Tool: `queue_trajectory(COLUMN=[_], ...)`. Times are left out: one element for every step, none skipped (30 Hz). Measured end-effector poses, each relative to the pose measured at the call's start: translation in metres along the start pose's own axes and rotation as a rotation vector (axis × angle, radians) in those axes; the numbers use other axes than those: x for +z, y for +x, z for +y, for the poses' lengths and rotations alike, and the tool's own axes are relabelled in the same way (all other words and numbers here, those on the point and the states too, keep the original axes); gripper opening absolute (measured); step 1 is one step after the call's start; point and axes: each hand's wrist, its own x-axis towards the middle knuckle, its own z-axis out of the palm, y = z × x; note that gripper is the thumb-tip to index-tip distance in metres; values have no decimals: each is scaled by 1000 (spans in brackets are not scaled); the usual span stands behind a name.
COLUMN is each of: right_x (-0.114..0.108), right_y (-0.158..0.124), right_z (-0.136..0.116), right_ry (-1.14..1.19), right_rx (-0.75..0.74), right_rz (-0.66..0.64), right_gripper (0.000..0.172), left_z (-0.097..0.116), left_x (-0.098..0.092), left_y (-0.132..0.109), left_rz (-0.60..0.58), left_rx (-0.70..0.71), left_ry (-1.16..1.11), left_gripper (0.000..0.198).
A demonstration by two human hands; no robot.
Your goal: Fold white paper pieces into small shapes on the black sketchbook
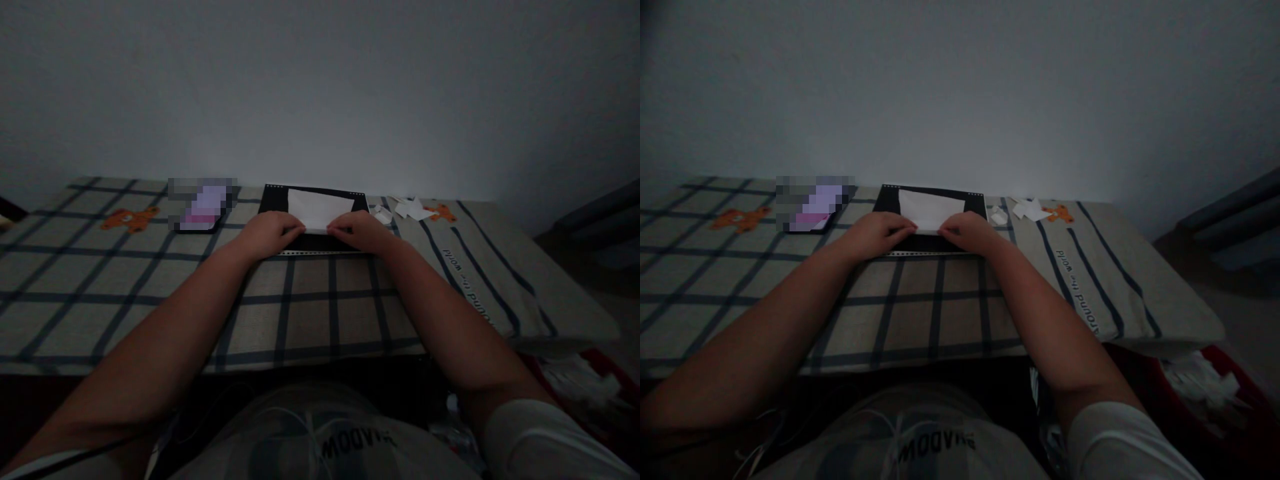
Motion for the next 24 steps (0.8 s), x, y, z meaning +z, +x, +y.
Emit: queue_trajectory(right_x=[1,1,2,3,4,5,6,7,8,9,10,11,11,12,12,11,11,10,10,9,9,10,10,11], right_y=[1,2,3,5,6,8,9,10,11,13,13,14,15,15,15,15,14,13,12,11,10,9,8,7], right_z=[0,0,-1,-1,-2,-3,-4,-6,-7,-8,-9,-10,-11,-12,-13,-13,-13,-12,-11,-10,-8,-6,-4,-2], right_ry=[-3,-8,-17,-26,-35,-43,-50,-56,-60,-65,-70,-77,-82,-85,-84,-80,-76,-72,-71,-71,-77,-88,-105,-125], right_rx=[4,11,24,46,74,106,140,170,196,219,238,255,267,271,267,256,237,211,176,133,88,49,24,20], right_rz=[15,31,45,59,71,84,98,115,132,148,162,172,181,185,188,189,192,196,202,205,204,194,175,147], right_gripper=[27,27,28,28,28,28,28,28,28,28,28,28,28,29,29,29,29,30,31,32,32,34,35,37], left_z=[0,1,2,4,6,10,14,19,25,30,36,41,45,48,49,50,50,50,49,48,47,46,45,44], left_x=[0,1,1,2,3,4,4,5,6,7,8,10,12,14,15,17,18,18,18,18,18,17,16,15], left_y=[0,0,-1,-1,-1,-1,-1,-1,-1,-2,-2,-2,-3,-3,-3,-3,-3,-3,-3,-4,-4,-4,-3,-3], left_rz=[21,58,110,175,245,307,349,364,349,312,266,211,173,137,112,92,74,60,46,35,27,20,14,8], left_rx=[-36,-68,-87,-90,-83,-62,-45,-39,-36,-28,-16,-7,-18,-27,-37,-44,-48,-53,-56,-58,-58,-54,-48,-44], left_ry=[13,21,25,28,34,45,63,84,105,126,149,173,196,214,226,234,237,239,240,240,240,237,233,226], left_gripper=[42,41,40,38,36,36,35,35,36,36,38,43,46,48,48,48,48,48,48,48,48,48,48,48])
